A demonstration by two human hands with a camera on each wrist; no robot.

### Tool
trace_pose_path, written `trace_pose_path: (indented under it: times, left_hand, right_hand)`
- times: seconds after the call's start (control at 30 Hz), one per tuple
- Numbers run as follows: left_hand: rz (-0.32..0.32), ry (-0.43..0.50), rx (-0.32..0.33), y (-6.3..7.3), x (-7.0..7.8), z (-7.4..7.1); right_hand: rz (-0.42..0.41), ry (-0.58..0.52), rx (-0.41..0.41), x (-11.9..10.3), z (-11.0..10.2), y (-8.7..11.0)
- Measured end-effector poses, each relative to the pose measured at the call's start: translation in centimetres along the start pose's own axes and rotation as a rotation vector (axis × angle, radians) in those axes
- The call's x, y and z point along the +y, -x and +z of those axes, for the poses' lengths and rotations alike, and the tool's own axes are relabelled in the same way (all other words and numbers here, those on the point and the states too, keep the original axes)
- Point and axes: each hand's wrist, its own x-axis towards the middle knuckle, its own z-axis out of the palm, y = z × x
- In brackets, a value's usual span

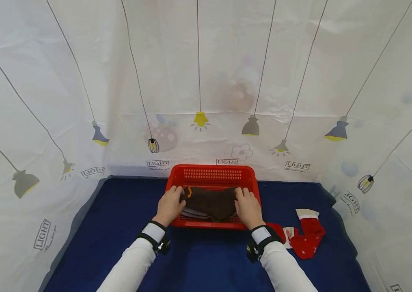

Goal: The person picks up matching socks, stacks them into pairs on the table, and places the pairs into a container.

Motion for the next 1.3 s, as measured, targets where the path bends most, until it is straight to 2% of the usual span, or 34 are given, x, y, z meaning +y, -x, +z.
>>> trace_pose_path:
  times: [0.17, 0.47, 0.73, 0.9, 1.1, 1.3]
  left_hand:
    - [-0.001, -0.032, -0.016, -0.8, 0.2, 0.5]
    - [0.018, -0.058, -0.06, -2.0, 0.9, 1.4]
    - [0.014, -0.085, -0.054, -3.0, 0.7, 2.1]
    - [0.003, -0.086, -0.076, -3.6, 1.0, 2.3]
    - [-0.014, -0.093, -0.084, -3.9, 1.3, 2.2]
    - [-0.047, -0.119, -0.129, -4.2, 1.5, 2.4]
  right_hand:
    - [-0.008, 0.009, 0.004, 0.0, 0.7, -0.4]
    - [0.03, 0.038, -0.041, 0.4, 1.1, -1.0]
    - [0.079, 0.037, -0.08, 0.4, 1.4, -2.0]
    - [0.108, 0.053, -0.123, 0.5, 1.4, -2.5]
    - [0.122, 0.066, -0.121, 0.5, 1.8, -3.0]
    - [0.119, 0.075, -0.145, 0.5, 2.5, -3.1]
